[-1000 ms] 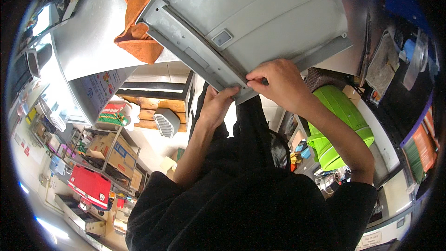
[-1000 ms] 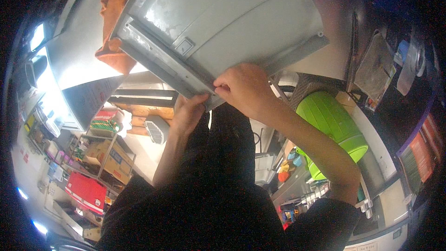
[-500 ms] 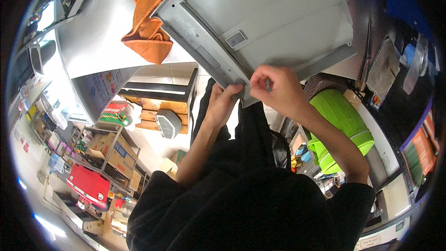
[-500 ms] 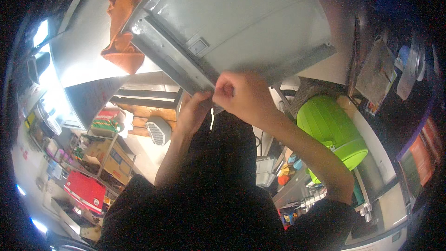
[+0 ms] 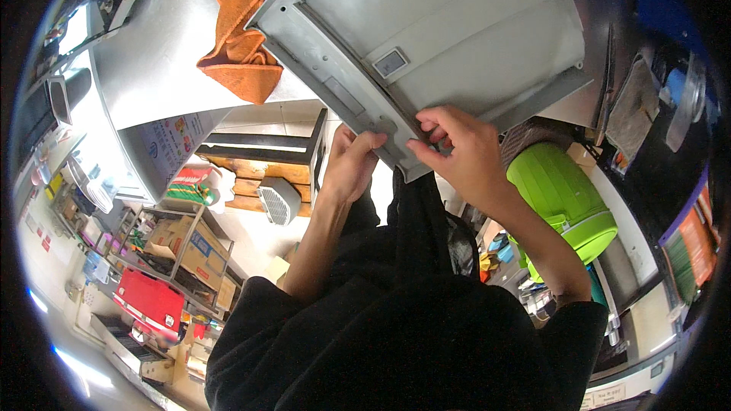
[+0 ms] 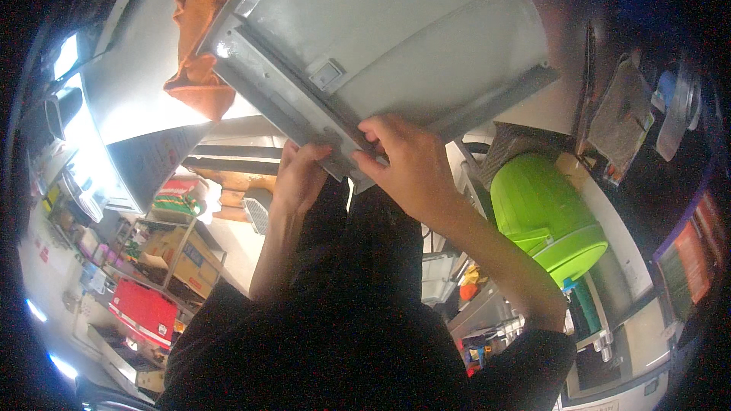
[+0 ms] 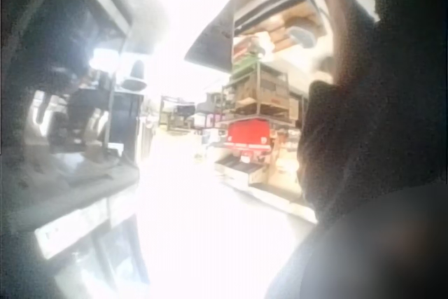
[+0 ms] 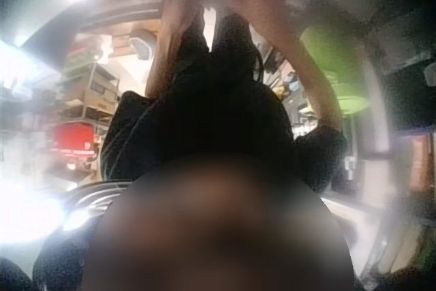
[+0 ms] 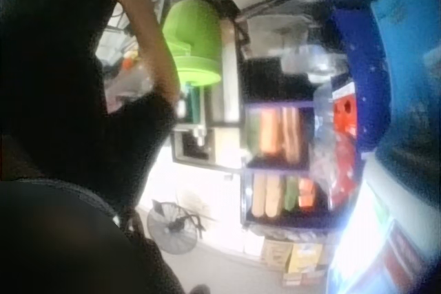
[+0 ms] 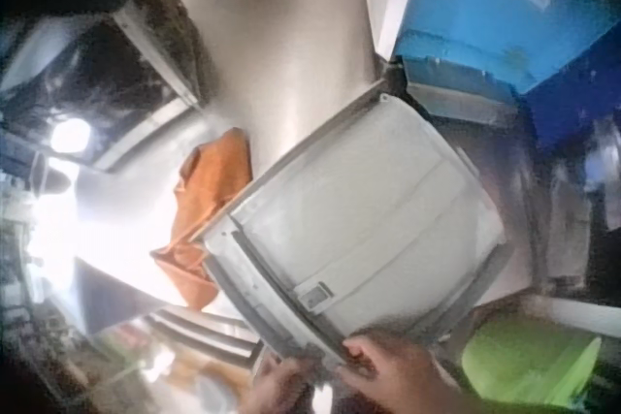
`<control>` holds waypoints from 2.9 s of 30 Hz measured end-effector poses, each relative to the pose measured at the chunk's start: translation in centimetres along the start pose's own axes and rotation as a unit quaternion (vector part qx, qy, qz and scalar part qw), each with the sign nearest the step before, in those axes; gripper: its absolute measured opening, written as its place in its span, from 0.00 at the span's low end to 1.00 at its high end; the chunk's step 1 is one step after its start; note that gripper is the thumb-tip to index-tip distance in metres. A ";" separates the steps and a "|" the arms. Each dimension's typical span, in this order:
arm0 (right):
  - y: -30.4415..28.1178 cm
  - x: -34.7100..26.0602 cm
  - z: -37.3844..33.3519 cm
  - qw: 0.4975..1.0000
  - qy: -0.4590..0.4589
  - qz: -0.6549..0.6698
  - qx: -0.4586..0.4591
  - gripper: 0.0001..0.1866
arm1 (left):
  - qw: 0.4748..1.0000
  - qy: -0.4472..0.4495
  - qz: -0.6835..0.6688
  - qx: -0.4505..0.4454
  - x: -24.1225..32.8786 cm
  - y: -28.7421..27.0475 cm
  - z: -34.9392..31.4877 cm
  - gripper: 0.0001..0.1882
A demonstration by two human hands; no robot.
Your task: The person removes a plastic cover from a commercial ice machine, cleans it with a cloth, and reattaches it. They then place a metal bowl on the counter and adjust the machine's internal components before closing the cover.
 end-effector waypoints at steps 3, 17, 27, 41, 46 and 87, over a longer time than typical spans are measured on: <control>-0.2 -0.1 0.1 1.000 0.009 0.015 -0.013 0.16 | 1.000 0.010 -0.018 -0.007 0.1 0.4 -0.4 0.16; -4.2 -5.5 8.7 0.884 -0.257 -0.383 -0.070 0.26 | 0.999 0.011 -0.003 -0.053 2.4 0.7 -1.5 0.15; -2.8 -5.7 7.6 0.901 -0.291 -0.302 -0.112 0.21 | 0.987 0.100 0.103 0.071 6.2 -0.9 -2.7 0.19; -5.6 -7.1 16.8 0.961 -0.149 -0.134 -0.193 0.23 | 0.972 0.109 0.154 0.143 10.3 -0.4 -4.2 0.13; -6.1 -8.0 16.5 0.946 0.022 -0.170 -0.275 0.21 | 0.958 0.184 0.176 0.132 13.7 2.0 -5.0 0.20; -8.5 -11.9 11.8 0.919 -0.267 -0.265 -0.120 0.14 | 0.967 0.202 0.154 0.025 15.4 5.9 -6.4 0.17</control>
Point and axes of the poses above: each hand's wrist, its own z-axis towards the middle knuckle, its own y-axis out of the palm, x = y × z, the point moved 9 cm from there along z, towards the middle knuckle, and after that the axes turned 12 degrees about -y, right-handed, at the moved point
